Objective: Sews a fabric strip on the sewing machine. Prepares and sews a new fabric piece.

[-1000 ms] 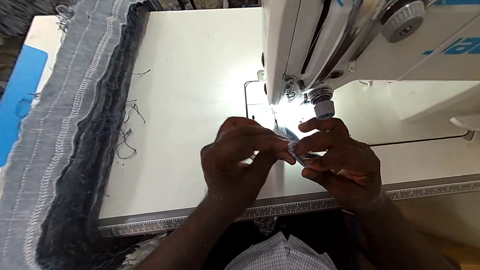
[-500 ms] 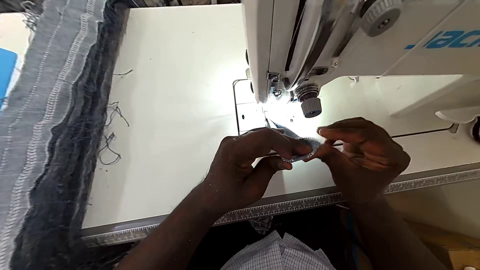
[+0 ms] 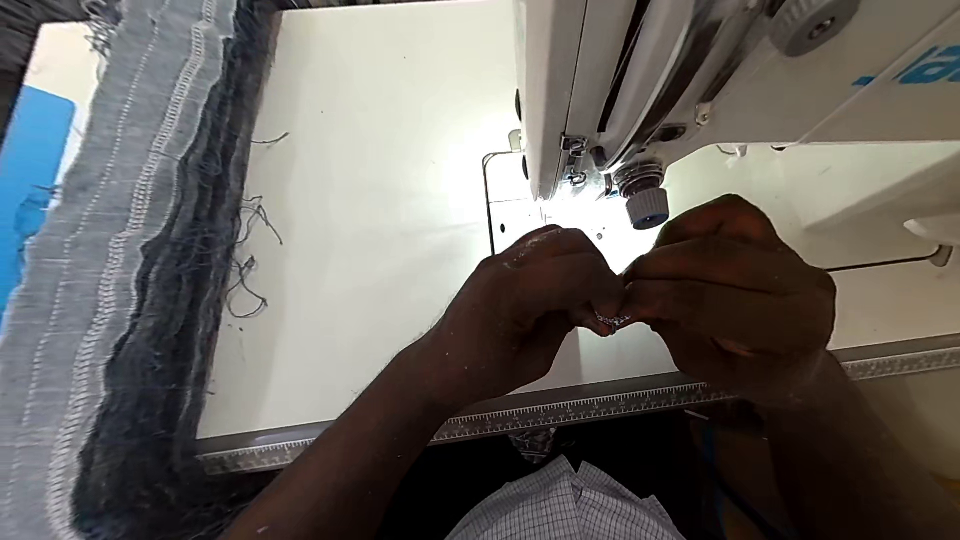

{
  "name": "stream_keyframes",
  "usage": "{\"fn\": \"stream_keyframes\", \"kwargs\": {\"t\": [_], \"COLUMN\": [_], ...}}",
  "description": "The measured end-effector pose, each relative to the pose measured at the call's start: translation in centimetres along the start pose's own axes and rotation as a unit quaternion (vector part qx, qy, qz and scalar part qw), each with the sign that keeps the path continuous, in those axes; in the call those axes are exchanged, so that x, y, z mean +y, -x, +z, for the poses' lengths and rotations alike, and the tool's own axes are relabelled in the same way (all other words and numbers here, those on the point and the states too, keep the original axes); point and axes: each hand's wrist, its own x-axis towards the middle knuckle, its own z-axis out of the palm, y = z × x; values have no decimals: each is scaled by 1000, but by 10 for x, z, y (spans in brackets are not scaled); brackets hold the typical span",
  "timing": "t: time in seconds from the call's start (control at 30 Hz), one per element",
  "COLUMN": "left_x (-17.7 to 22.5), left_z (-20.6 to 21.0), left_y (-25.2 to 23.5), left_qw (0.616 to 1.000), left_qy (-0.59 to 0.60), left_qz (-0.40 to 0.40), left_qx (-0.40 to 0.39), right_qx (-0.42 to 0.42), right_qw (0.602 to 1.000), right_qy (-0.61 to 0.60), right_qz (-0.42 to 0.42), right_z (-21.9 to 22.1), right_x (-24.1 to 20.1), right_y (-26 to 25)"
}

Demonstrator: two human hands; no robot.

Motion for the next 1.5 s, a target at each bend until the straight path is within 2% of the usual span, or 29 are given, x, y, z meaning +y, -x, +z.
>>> {"fn": "stream_keyframes", "kwargs": {"t": [0.2,0.27,0.33,0.43,0.53,0.6,0.63,0.67,0.73,0.77,0.8,0.83,0.87,0.9,0.93,0.97,1.07,1.2,1.27,1.37,1.5], "left_x": [-7,-4,4,19,31,36,36,36,37,39,44,49,53,57,57,54,38,33,32,37,44], "left_z": [1,6,12,19,13,3,-3,-9,-23,-27,-29,-27,-20,-8,7,24,54,60,59,58,46], "left_y": [-1,0,0,7,16,15,12,9,3,2,3,6,10,18,27,37,59,65,66,75,92], "left_qw": [996,990,983,985,962,945,940,935,922,918,918,919,923,926,928,931,937,938,937,938,927], "left_qy": [84,119,106,-61,-233,-299,-319,-334,-368,-377,-377,-374,-362,-352,-342,-332,-321,-329,-332,-328,-337], "left_qz": [-33,-61,-82,-45,12,6,-3,-15,-50,-69,-88,-105,-118,-133,-145,-149,-136,-111,-104,-112,-139], "left_qx": [-18,53,128,153,144,131,125,122,111,101,86,67,49,32,17,5,-6,4,6,-9,-84], "right_qx": [26,46,56,77,78,85,89,82,-3,-51,-68,-47,-18,8,34,48,57,-66,-88,-113,-150], "right_qw": [999,995,987,984,987,975,957,924,794,752,777,855,921,945,949,943,935,894,884,891,918], "right_qy": [-29,-63,-122,-105,-44,-73,-126,-207,-403,-440,-385,-235,-56,41,83,96,46,128,170,172,128], "right_qz": [26,55,89,120,134,193,244,312,454,488,493,460,386,325,302,314,346,423,426,405,344], "right_z": [-2,3,11,18,18,22,25,26,22,19,16,15,12,6,4,7,36,68,75,74,55], "right_x": [9,6,-2,-13,-21,-31,-38,-46,-52,-46,-40,-33,-23,-15,-10,-9,-15,-8,-4,-5,-5], "right_y": [3,7,10,12,4,-3,-5,-6,1,8,16,25,32,34,32,27,6,-26,-34,-29,-14]}}
